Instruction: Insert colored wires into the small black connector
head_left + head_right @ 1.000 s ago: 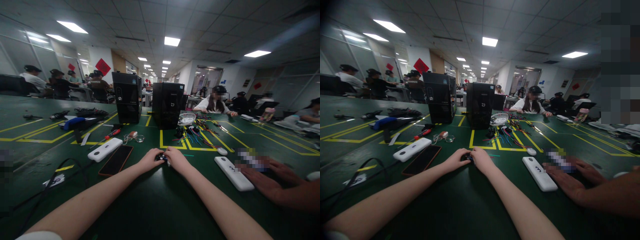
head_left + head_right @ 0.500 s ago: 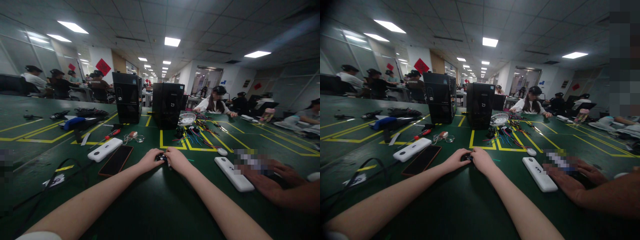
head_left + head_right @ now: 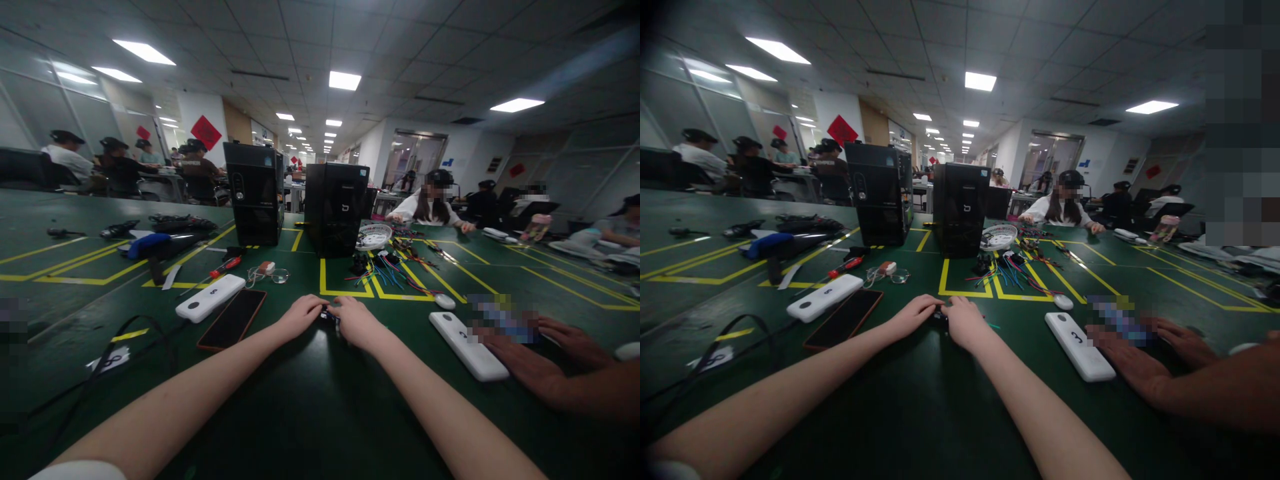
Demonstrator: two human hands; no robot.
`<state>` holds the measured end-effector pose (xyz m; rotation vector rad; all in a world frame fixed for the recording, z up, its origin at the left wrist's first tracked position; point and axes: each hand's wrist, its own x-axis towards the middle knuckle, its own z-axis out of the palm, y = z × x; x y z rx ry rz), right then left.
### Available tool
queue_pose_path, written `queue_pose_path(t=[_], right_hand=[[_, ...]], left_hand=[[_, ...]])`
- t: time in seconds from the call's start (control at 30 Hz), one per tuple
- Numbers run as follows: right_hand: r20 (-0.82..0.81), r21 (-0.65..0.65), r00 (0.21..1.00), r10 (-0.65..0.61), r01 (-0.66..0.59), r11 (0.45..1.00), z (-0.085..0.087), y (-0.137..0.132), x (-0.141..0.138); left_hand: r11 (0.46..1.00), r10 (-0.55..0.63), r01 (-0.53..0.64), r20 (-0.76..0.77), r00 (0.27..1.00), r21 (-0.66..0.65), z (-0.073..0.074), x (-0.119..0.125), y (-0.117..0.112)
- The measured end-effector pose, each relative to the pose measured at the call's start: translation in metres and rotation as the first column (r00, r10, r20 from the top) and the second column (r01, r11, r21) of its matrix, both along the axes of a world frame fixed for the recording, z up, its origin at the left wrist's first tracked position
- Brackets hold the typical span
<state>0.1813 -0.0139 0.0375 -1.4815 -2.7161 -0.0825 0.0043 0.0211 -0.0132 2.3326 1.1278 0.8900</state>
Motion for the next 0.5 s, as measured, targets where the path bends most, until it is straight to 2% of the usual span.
queue_pose_path(t=[0.3, 0.5], right_hand=[[-0.049, 0.076, 0.999, 0.02, -0.016, 0.997, 0.0063, 0.0021, -0.0067], [-0.017, 0.048, 1.0, 0.008, -0.007, 0.999, 0.0053, 0.0008, -0.0083]], left_hand=[[0.999, 0.036, -0.037, 0.068, 0.997, 0.01, -0.0006, -0.0048, 0.002], [0.993, 0.103, -0.108, 0.101, 0.99, 0.05, 0.0035, -0.0053, -0.0035]])
